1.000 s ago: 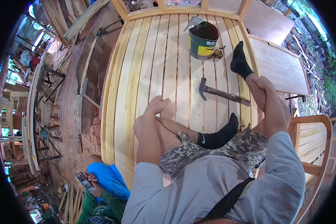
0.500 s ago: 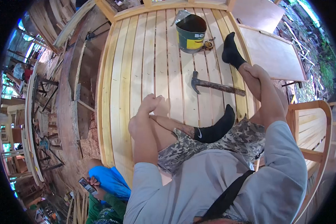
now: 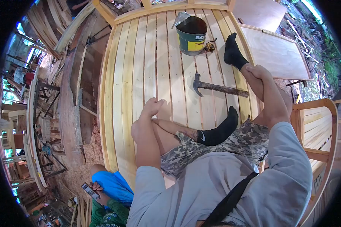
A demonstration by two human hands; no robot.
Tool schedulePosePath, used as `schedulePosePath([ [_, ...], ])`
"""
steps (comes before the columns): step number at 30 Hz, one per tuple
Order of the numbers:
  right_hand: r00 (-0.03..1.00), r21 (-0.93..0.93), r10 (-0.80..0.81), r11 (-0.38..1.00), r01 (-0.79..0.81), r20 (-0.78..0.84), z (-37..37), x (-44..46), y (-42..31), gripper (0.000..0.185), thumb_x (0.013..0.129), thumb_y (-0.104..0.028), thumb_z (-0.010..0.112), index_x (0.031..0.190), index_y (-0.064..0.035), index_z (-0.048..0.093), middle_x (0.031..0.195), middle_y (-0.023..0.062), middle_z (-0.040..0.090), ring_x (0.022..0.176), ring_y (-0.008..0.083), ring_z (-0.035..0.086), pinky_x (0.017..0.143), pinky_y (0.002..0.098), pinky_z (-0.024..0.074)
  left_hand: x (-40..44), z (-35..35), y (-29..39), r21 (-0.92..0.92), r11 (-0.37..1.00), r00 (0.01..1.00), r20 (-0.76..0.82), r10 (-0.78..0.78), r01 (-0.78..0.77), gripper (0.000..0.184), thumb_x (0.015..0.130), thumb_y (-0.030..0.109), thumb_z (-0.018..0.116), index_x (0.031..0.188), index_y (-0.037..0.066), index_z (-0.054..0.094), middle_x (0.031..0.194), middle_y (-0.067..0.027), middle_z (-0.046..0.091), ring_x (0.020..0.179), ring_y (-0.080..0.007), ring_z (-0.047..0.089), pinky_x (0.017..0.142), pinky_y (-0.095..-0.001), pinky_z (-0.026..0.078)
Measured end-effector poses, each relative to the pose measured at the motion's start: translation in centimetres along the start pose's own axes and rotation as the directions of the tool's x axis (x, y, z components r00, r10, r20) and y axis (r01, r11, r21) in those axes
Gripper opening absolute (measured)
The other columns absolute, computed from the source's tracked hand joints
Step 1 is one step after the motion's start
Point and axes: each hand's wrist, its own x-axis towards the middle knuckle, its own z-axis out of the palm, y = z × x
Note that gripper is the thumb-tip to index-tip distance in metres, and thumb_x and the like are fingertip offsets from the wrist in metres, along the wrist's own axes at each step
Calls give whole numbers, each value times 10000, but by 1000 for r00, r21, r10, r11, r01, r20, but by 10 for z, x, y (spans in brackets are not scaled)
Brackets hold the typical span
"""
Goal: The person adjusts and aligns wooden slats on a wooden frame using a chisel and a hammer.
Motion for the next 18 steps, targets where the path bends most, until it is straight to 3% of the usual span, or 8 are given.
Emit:
schedulePosePath([
  [10,1000,-22,8,1000,-8,-1,2,0,2,831,914,-655,510,1250,94,641,1276,325,620,1261,436,577,1063,466,445,-4,1,3,-42,999,1000,3,-8,8,692,844,520,665,1153,-100,654,1110,-274,699,1055,-347,681,902,-422,525],
  [18,994,6,34,999,-34,-107,19,25,18,793,940,-619,474,1255,91,636,1290,333,604,1270,451,561,1088,474,427,8,7,-8,-19,1000,999,-38,18,-19,681,848,483,645,1199,-99,651,1099,-260,711,1033,-361,695,901,-423,535],
])
